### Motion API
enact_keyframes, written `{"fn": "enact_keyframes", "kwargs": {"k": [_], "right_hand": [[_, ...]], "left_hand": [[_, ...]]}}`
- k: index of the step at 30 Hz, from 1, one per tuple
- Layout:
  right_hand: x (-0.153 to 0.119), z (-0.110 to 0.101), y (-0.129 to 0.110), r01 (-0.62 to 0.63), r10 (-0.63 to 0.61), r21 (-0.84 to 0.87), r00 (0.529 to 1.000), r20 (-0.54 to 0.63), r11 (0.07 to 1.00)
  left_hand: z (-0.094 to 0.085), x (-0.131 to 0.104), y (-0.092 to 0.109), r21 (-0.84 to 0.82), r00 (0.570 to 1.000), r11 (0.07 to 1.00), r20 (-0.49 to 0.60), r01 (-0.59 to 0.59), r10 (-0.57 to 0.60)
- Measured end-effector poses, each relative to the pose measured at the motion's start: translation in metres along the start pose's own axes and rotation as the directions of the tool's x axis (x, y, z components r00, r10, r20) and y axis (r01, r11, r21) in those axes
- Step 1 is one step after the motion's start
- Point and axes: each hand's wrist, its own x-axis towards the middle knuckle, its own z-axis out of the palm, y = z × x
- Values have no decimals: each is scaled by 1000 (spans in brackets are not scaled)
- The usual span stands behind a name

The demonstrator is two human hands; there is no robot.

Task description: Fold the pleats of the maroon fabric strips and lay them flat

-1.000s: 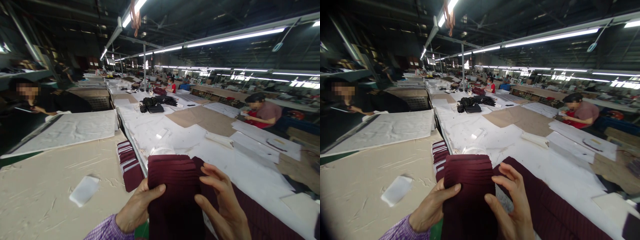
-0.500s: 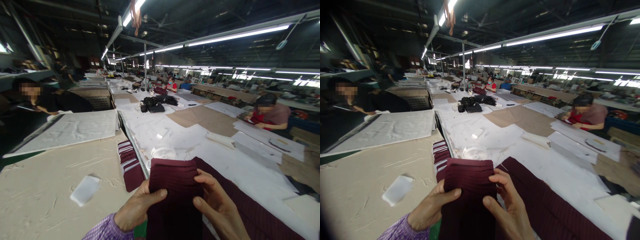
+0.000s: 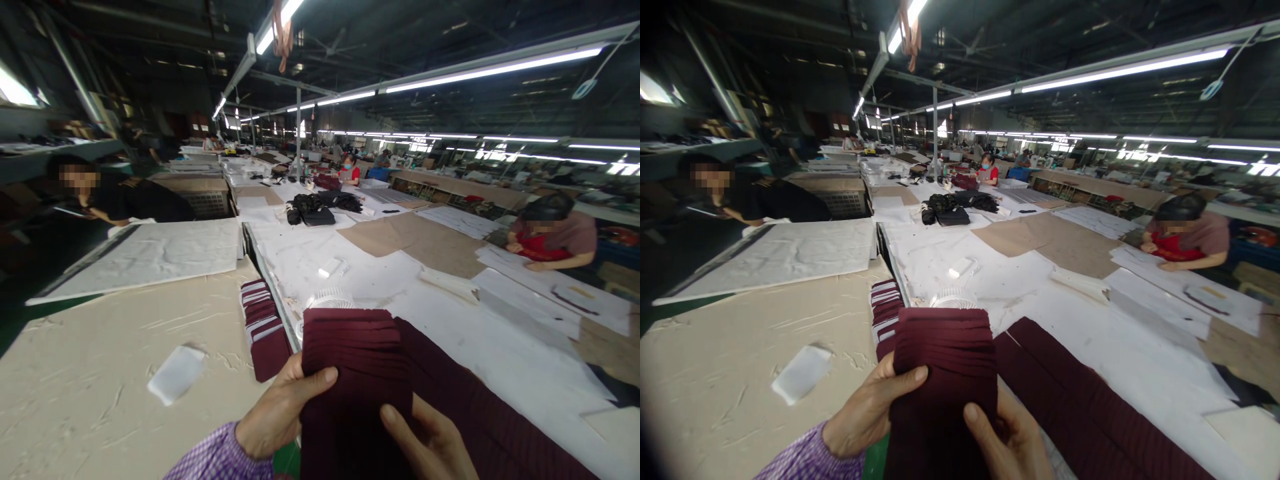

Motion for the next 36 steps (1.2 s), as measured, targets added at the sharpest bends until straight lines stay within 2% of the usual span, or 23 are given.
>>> {"fn": "enact_keyframes", "kwargs": {"k": [4, 10, 19, 24, 31, 36], "right_hand": [[0, 5, 0, -64, 67, 35, 993, -99, 997], [1, 7, -1, -39, 42, 29, 989, -140, 999], [1, 11, -3, 43, -43, -6, 988, -150, 999], [0, 7, -1, -18, 6, -89, 991, -131, 996], [1, 11, 6, 42, -36, 37, 988, -149, 998], [-1, 11, 14, 74, -68, 24, 977, -201, 997]], "left_hand": [[0, -1, 1, 14, 1000, 1000, 25, -8, 7], [-1, -3, 2, 33, 996, 999, 82, -33, 30], [0, -5, 2, 18, 998, 1000, 63, -23, 21], [1, -6, 1, 26, 999, 999, 45, -21, 20], [0, -4, -4, -10, 998, 999, -53, -35, 34], [0, -4, -4, -28, 998, 999, -31, -47, 46]]}}
